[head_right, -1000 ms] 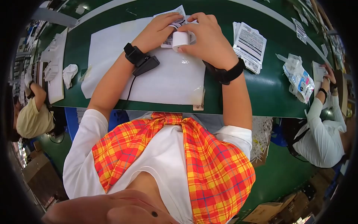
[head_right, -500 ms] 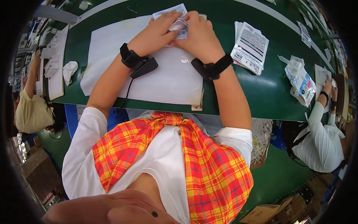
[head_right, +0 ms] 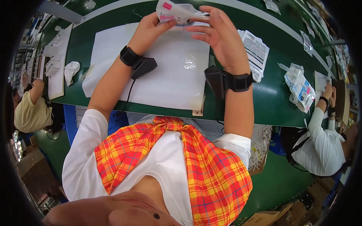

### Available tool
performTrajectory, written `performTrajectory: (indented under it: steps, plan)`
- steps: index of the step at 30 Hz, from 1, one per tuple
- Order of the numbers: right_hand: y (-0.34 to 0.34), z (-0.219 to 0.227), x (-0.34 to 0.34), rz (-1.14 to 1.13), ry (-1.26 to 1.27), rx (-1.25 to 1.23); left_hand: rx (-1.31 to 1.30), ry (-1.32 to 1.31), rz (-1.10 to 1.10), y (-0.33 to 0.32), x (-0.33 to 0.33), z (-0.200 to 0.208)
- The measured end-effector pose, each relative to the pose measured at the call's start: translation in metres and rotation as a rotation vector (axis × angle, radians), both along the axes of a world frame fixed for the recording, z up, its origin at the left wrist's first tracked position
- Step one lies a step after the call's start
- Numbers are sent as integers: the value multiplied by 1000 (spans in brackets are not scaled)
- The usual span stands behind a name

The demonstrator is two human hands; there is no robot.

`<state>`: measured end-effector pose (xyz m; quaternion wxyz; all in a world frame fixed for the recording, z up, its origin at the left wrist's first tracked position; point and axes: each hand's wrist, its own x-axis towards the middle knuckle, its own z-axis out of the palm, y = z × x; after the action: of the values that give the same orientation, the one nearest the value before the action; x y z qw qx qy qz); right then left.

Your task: The person packages power adapters by hand by sliding an adapter into a plastic bag, folding the top over, and pressing it flat. They then place the finished package onto a stack and repeat the process.

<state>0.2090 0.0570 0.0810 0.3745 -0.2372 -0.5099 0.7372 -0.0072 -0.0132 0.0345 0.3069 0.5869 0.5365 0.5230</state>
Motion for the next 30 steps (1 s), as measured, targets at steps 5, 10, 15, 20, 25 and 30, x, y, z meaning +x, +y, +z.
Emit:
performTrajectory:
  steps: [5,10,15,20,25,30]
  plan:
    - [-3,-26,-14,64,-573,445,-328,-192,76,-6,16,1]
    - [7,-28,-19,-2,-625,247,-178,-461,131,-3,19,7]
    - [39,-54,-6,-29,-228,401,86,-114,64,16,1,-9]
    - [24,-45,23,151,-648,1185,26,570,-181,2,-19,-32]
    - [-39,-22,-3,158,-913,1245,58,780,-221,-4,0,-24]
    - [-44,-33,-15,65,-841,1224,27,794,-246,-5,-1,-23]
